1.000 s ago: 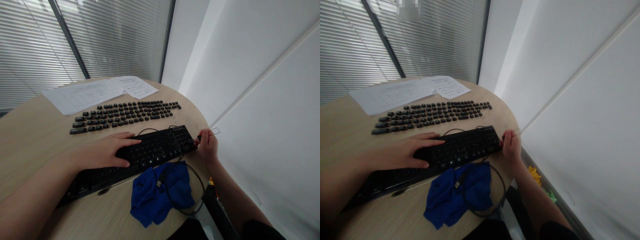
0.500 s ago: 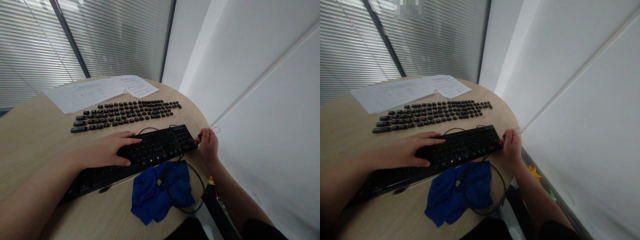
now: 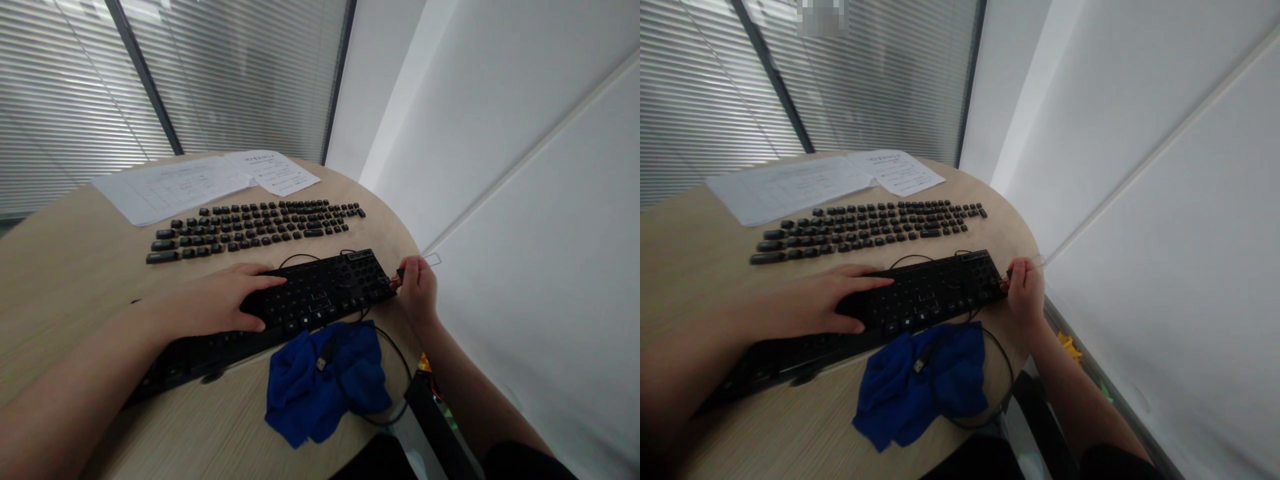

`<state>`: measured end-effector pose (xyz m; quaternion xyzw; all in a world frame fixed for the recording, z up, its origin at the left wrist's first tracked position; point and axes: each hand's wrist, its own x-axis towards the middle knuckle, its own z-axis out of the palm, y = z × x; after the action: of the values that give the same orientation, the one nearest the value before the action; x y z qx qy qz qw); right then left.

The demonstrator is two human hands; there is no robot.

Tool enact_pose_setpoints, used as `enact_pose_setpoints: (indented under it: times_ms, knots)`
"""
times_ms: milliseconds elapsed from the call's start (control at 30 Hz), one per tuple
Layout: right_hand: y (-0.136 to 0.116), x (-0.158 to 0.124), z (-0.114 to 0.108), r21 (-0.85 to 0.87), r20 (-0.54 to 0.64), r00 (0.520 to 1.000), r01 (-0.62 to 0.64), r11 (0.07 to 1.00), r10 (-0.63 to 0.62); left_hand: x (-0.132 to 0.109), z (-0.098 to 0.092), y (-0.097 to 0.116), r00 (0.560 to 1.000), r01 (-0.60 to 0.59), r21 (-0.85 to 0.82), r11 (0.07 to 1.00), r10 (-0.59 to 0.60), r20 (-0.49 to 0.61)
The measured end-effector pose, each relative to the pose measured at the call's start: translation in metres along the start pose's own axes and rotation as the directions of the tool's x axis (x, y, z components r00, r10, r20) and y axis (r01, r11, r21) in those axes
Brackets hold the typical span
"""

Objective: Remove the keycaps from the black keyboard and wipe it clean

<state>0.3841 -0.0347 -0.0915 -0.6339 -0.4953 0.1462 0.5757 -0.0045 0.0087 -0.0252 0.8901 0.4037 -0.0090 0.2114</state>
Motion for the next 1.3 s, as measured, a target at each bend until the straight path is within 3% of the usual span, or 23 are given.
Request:
enact_pose_setpoints:
  times_ms: [200, 400, 600, 800, 1300]
  knots:
    - [0.006, -0.003, -0.003, -0.251, 0.064, 0.987, 0.158, 0.955, -0.147, -0.001, 0.000, 0.001, 1.000, 0.015, 0.008, 1.000, -0.015, 0.013]
    - [0.001, 0.001, 0.002, -0.097, 0.016, 0.999, 0.036, 0.995, -0.035, -0.001, -0.001, 0.004, 1.000, 0.013, 0.007, 1.000, -0.013, 0.016]
    - [0.002, 0.001, 0.002, -0.073, 0.022, 0.999, 0.040, 0.997, -0.038, 0.000, -0.001, 0.006, 1.000, 0.012, 0.005, 1.000, -0.012, 0.008]
    - [0.006, 0.002, -0.003, -0.307, 0.080, 0.985, 0.173, 0.936, -0.156, -0.001, -0.001, 0.006, 1.000, 0.019, 0.007, 1.000, -0.019, 0.012]
    - [-0.025, 0.015, 0.002, -0.536, 0.246, 0.956, 0.272, 0.799, -0.161, -0.001, -0.002, 0.008, 1.000, 0.009, 0.011, 1.000, -0.009, 0.012]
